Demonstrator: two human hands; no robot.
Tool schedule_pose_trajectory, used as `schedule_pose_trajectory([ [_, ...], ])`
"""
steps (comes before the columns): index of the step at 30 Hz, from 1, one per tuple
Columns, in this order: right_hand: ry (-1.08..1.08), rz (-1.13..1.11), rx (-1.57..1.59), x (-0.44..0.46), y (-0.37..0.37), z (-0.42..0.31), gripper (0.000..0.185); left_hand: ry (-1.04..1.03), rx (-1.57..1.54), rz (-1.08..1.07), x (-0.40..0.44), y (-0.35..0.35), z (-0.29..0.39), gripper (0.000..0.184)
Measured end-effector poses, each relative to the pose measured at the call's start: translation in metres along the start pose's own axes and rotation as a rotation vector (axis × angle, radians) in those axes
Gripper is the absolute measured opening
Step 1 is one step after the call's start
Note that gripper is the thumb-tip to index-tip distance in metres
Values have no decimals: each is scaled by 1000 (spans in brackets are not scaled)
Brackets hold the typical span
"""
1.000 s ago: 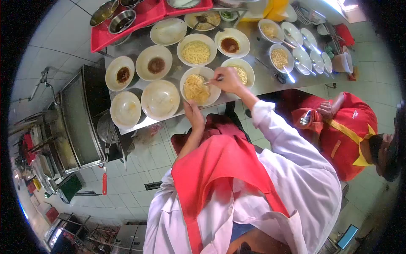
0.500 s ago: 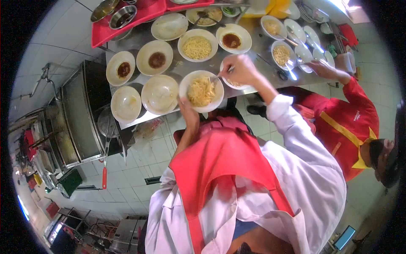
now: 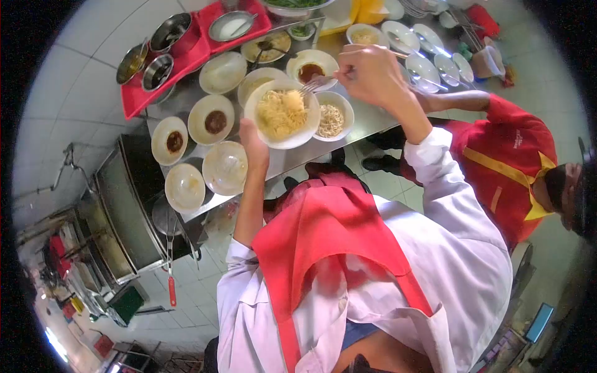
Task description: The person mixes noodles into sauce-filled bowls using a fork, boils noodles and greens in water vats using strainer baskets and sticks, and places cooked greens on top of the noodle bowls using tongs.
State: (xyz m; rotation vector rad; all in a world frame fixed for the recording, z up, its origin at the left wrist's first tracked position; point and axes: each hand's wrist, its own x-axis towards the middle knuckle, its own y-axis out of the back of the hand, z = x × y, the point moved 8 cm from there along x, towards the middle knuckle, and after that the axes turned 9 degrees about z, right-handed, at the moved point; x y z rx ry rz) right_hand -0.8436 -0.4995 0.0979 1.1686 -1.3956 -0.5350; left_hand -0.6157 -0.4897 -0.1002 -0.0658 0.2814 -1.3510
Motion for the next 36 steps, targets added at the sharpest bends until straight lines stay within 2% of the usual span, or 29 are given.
schedule_pose_trajectory([
  [1, 77, -14, -57, -3, -12, -5, 15, 50, 9, -14, 0, -9, 0, 59],
  [2, 149, -26, -116, -6, -22, -8, 15, 125, -203, -104, 14, -20, -30, 60],
  [3, 128, -18, -130, -9, -25, 0, 15, 129, -199, -130, 18, -33, -37, 60],
  [5, 7, -63, 168, -9, -29, 19, 17, 244, -203, -154, 22, -55, -53, 61],
  [6, 32, 15, 171, -6, -5, 24, 19, 259, -198, -139, 21, -58, -53, 63],
  [10, -69, 125, -27, -7, 62, 41, 20, 189, -91, -216, 26, -73, -41, 66],
  [13, 19, 24, -58, -22, 8, 47, 17, 213, -85, -310, 18, -114, -33, 68],
  [14, -113, -9, 137, -25, 3, 57, 17, 215, -78, -330, 14, -123, -30, 68],
  [15, -117, 2, 129, -27, 11, 65, 17, 254, -94, -339, 12, -132, -27, 69],
  [17, -96, 170, 181, -28, 53, 83, 18, 281, -120, -343, 18, -145, -20, 70],
  [19, -105, 200, 17, -27, 93, 80, 18, 336, -92, -369, 20, -140, -21, 62],
  [21, -141, 225, -96, -30, 104, 80, 18, 315, -166, -359, 21, -155, -11, 64],
  [23, -108, 167, -104, -35, 58, 89, 18, 307, -74, -438, 9, -170, -9, 67],
  [25, -81, 121, -119, -41, 46, 90, 18, 375, -163, -478, 13, -184, -30, 68],
  [27, -120, 212, 123, -40, 74, 100, 18, 147, -51, -362, 15, -189, -13, 72],
  [29, -186, 258, 106, -48, 94, 112, 18, 215, -68, -382, 18, -176, -23, 71],
  [31, -183, 251, -112, -40, 127, 110, 19, 312, -136, -445, 31, -182, -27, 71],
  [33, -246, 222, -176, -42, 104, 116, 20, 289, -139, -449, 26, -190, -23, 68],
  [35, -189, 96, -8, -52, 41, 128, 20, 245, -75, -436, 34, -203, -46, 63],
  [36, -225, 114, -32, -57, 39, 134, 20, 252, -65, -482, 31, -210, -44, 63],
])
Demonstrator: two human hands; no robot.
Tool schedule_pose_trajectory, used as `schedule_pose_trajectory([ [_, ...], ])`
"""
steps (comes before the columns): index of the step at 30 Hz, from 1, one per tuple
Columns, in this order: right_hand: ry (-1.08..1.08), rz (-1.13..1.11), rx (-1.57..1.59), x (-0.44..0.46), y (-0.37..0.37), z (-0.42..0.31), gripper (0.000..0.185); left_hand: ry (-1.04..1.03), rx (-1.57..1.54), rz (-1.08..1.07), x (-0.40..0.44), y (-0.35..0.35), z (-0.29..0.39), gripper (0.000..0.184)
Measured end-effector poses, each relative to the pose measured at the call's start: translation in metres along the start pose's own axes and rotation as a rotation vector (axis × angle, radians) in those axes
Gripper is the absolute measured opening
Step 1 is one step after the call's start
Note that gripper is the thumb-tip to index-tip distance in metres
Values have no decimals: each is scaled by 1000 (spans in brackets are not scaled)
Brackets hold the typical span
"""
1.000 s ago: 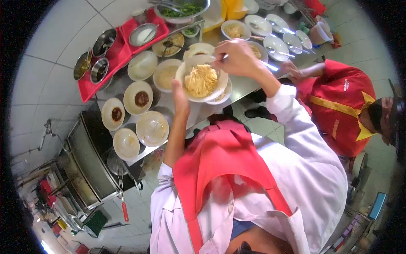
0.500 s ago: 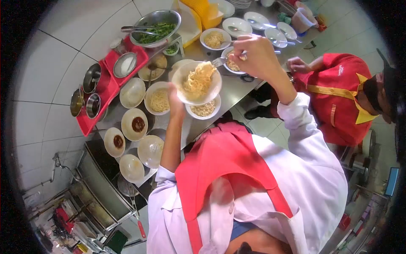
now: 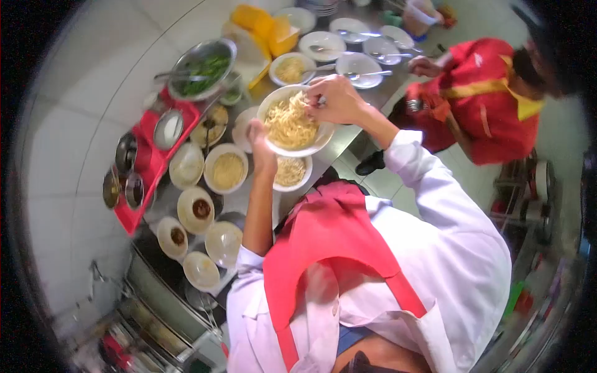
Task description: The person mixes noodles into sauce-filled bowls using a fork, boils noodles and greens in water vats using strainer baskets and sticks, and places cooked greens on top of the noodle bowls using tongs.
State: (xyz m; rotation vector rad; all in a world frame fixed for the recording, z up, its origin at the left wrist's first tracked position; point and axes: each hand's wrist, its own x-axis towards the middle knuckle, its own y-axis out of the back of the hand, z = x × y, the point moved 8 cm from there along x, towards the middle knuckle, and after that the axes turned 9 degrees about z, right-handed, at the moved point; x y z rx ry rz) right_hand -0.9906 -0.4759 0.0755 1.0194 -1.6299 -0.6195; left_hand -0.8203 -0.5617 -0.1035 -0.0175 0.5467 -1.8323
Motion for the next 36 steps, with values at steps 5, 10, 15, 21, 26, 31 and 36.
schedule_pose_trajectory([
  [5, -101, 72, -45, -14, 49, 41, 19, -23, 45, 47, -19, -12, 27, 62],
  [10, -81, 129, -221, -29, 49, 24, 19, 13, 33, -66, 14, -27, -30, 66],
  [15, -165, 123, 18, -30, 86, 39, 22, 144, -22, -133, 0, -77, -31, 67],
  [21, -125, 48, -208, -26, 59, 58, 19, 133, -10, -211, 18, -97, -43, 71],
  [26, -214, 172, -83, -12, 118, 65, 22, 92, 97, -151, 34, -94, -47, 73],
  [31, -173, 116, -143, -10, 76, 80, 20, 37, 58, -237, 13, -135, 0, 72],
  [36, -232, 136, 40, 4, 118, 81, 21, 27, 32, -162, 43, -119, -18, 71],
])
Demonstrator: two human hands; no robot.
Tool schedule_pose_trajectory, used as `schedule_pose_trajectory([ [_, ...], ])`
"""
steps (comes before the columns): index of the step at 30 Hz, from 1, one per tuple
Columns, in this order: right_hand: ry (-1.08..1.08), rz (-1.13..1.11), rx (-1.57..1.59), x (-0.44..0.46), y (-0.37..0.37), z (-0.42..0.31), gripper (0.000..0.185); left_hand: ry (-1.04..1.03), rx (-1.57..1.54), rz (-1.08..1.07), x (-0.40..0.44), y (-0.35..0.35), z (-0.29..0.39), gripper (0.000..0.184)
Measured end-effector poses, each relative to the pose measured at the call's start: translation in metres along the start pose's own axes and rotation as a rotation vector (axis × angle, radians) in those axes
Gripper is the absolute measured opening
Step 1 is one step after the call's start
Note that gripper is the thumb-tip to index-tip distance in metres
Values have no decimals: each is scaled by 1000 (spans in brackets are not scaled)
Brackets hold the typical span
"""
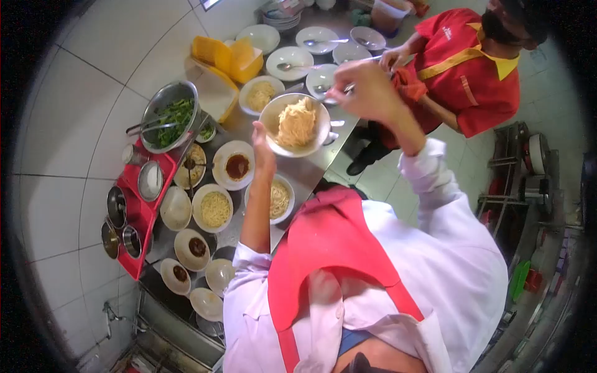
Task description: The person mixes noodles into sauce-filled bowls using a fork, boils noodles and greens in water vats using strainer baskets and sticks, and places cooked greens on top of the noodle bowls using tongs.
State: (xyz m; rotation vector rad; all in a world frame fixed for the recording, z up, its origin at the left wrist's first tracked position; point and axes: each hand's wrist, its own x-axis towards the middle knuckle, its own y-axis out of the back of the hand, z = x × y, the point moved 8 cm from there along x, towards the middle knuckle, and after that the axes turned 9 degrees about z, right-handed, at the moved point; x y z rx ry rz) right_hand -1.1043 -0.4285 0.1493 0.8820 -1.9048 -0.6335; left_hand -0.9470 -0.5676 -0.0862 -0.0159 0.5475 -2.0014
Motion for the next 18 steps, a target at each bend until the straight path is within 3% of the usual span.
schedule_pose_trajectory([
  [3, 31, 31, -178, 8, 17, -9, 21, -12, 38, -1, -5, -6, 13, 71],
  [5, 148, 2, -246, -4, -23, -5, 21, -25, 7, 5, -14, -19, 17, 72],
  [6, 186, -30, -170, -10, -50, 4, 21, -45, 5, -61, -8, -25, 13, 74],
  [11, 44, 29, 80, 2, -2, 13, 22, -14, -50, -69, -1, -6, -2, 74],
  [15, 188, 15, -234, 9, 24, -8, 23, -52, -96, -47, 8, 4, 12, 70],
  [17, 125, -36, -410, 6, 5, -3, 21, -95, -11, -33, -1, -7, 21, 77],
  [18, 239, -84, -496, 0, -28, 10, 22, -156, 82, 3, -13, -18, 35, 80],
])
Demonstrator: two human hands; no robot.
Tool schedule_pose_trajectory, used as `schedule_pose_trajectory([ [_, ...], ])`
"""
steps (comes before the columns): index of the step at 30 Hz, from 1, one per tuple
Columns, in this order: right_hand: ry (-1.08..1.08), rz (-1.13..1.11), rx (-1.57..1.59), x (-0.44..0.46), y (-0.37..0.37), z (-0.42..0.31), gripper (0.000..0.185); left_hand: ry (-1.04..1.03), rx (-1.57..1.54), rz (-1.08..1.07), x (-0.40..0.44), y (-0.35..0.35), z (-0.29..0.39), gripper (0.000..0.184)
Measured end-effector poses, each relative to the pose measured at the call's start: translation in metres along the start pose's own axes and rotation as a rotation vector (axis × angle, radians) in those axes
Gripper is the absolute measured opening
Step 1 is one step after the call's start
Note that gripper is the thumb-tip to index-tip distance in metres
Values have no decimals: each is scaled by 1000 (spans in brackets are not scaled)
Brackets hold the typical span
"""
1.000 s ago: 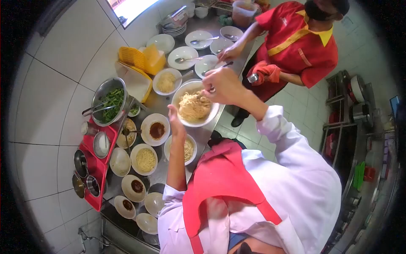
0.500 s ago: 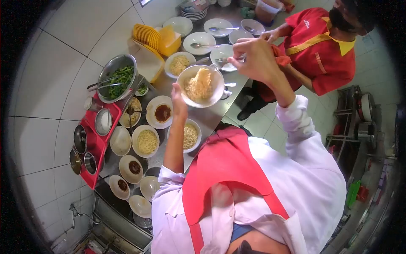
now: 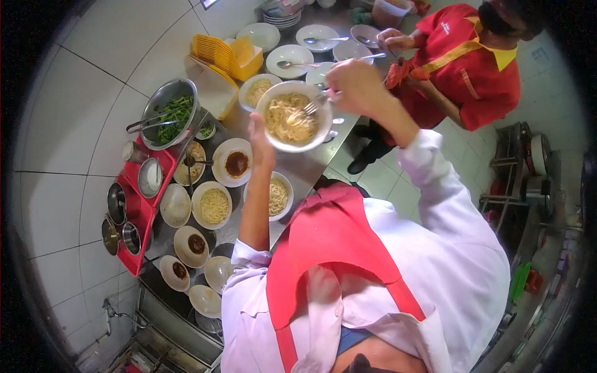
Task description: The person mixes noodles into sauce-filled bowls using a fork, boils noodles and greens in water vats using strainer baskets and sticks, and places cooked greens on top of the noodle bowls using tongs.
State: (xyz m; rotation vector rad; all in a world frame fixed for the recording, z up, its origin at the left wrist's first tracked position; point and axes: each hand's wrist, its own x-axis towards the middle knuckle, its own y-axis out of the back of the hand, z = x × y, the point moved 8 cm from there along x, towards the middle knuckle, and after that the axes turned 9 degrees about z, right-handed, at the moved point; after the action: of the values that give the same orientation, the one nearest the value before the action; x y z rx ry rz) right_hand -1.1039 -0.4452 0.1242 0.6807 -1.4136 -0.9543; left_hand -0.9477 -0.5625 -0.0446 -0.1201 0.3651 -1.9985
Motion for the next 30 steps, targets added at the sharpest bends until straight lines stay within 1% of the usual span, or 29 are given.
schedule_pose_trajectory([
  [1, -8, -4, -1, -7, -16, 0, 22, 6, 2, -6, -5, -5, -3, 80],
  [3, -186, 49, 518, -6, -24, 10, 23, 50, -105, -82, -1, -21, -5, 81],
  [4, -227, 111, 639, -7, -20, 21, 24, 41, -111, -79, 5, -22, -4, 81],
  [5, -225, 106, 643, -6, -17, 25, 24, 48, -117, -52, 8, -15, -9, 77],
  [7, -125, 143, 432, -5, 0, 29, 22, 72, -117, -8, 13, 4, -23, 70],
  [8, -125, 96, 302, -7, 9, 28, 22, 103, -101, 24, 19, 14, -29, 69],
  [11, -221, 109, 280, -9, 48, 35, 22, 77, -139, -32, 18, 10, -19, 68],
  [13, -253, 88, 208, -13, 31, 33, 19, 84, -152, -70, 10, -15, -10, 69],
  [15, -232, -24, 354, -22, -20, 26, 17, 134, -109, -90, 10, -39, -22, 75],
  [16, -261, -20, 450, -22, -31, 38, 16, 129, -34, -48, 12, -46, -27, 76],
  [17, -257, -13, 444, -20, -27, 49, 16, 121, -37, -53, 21, -50, -31, 76],
  [19, -346, 97, 455, -22, -5, 85, 25, 150, -119, -110, 34, -54, -49, 76],
  [20, -333, 100, 438, -23, 4, 100, 26, 157, -102, -90, 30, -59, -37, 75],
  [21, -329, 107, 434, -17, 7, 110, 26, 149, -105, -94, 41, -67, -40, 75],
  [23, -310, 117, 287, -16, 7, 122, 27, 106, -84, -46, 55, -70, -49, 74],
  [24, -162, 186, 227, -12, -9, 116, 27, 106, -76, -112, 54, -88, -46, 74],
  [25, -114, 149, 331, -14, -38, 114, 25, 109, -69, -116, 54, -103, -47, 74],
  [27, -157, 104, 536, -7, -59, 134, 25, 186, -21, -84, 63, -130, -58, 75],
  [28, -151, 112, 532, -2, -60, 154, 25, 209, -52, -37, 70, -133, -65, 76],
  [30, -399, -87, 770, -3, -74, 198, 26, 214, -44, -41, 86, -137, -71, 76],
])
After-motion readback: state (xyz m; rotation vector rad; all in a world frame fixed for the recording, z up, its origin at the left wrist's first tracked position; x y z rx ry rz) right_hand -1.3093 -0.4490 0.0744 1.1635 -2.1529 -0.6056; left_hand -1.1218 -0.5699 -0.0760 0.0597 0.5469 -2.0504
